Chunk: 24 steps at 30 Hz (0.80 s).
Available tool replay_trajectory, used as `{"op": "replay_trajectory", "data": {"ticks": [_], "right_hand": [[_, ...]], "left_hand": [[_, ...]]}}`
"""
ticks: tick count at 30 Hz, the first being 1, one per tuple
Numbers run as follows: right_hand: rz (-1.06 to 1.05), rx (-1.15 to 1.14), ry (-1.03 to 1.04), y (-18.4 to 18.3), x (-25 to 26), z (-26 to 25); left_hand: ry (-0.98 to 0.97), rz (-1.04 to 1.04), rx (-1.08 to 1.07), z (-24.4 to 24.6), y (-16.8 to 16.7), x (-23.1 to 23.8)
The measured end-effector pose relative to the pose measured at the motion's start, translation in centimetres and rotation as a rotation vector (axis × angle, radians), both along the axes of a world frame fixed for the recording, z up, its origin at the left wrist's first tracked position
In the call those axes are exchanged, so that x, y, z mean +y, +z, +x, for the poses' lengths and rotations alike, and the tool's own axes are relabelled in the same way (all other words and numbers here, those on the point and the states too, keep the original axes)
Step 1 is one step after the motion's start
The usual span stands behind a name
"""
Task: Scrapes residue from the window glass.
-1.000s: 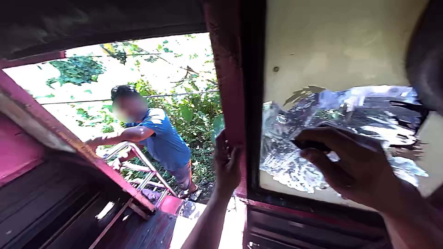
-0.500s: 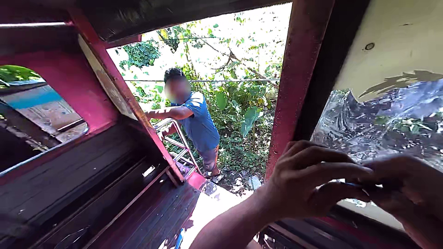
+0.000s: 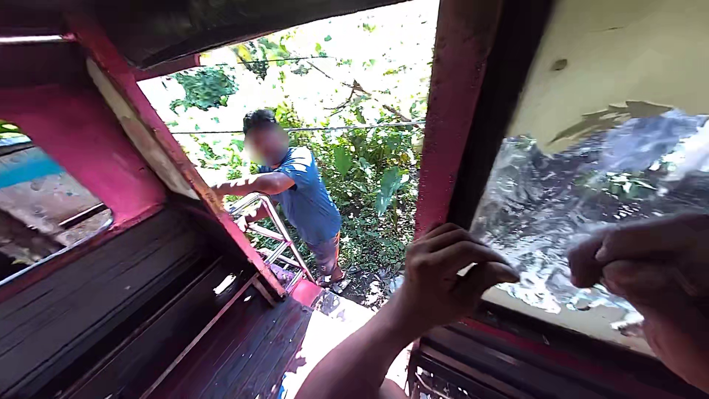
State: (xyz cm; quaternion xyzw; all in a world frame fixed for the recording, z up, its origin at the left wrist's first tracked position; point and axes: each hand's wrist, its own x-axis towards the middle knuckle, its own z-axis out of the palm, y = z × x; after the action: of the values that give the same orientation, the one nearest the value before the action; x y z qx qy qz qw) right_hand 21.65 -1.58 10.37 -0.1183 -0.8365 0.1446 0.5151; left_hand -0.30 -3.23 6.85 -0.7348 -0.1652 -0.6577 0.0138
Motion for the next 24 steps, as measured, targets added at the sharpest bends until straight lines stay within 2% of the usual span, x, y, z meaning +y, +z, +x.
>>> {"op": "replay_trajectory", "data": {"ticks": [3,6,9,13,15,18,21,22,24], "right_hand": [[0.118,0.028,-0.165,1.3,-0.4,0.7],[0.284,0.026,-0.34,2.1,-0.1,1.0],[0.356,0.063,-0.382,2.5,0.3,1.2],[0.359,0.059,-0.401,2.9,0.5,1.3],[0.351,0.049,-0.419,2.7,0.5,1.4],[0.339,0.056,-0.43,2.7,0.5,1.4],[0.299,0.08,-0.404,2.5,0.6,1.2],[0.281,0.082,-0.395,2.6,0.6,1.1],[0.245,0.092,-0.381,2.8,0.7,0.9]], "left_hand": [[-0.019,0.003,0.021,0.0,-0.5,0.5],[0.066,-0.04,-0.016,-0.1,-0.4,0.5],[0.137,-0.032,-0.112,-0.6,-0.2,0.8],[0.231,0.097,-0.279,-2.3,0.0,2.2],[0.275,0.068,-0.357,-2.8,0.1,3.1],[0.166,-0.194,-0.389,-3.1,0.1,4.2],[-0.086,-0.641,-0.52,-2.1,0.2,4.9],[-0.136,-0.712,-0.542,-1.9,0.1,4.9],[-0.18,-0.716,-0.525,-1.8,0.1,5.1]]}}
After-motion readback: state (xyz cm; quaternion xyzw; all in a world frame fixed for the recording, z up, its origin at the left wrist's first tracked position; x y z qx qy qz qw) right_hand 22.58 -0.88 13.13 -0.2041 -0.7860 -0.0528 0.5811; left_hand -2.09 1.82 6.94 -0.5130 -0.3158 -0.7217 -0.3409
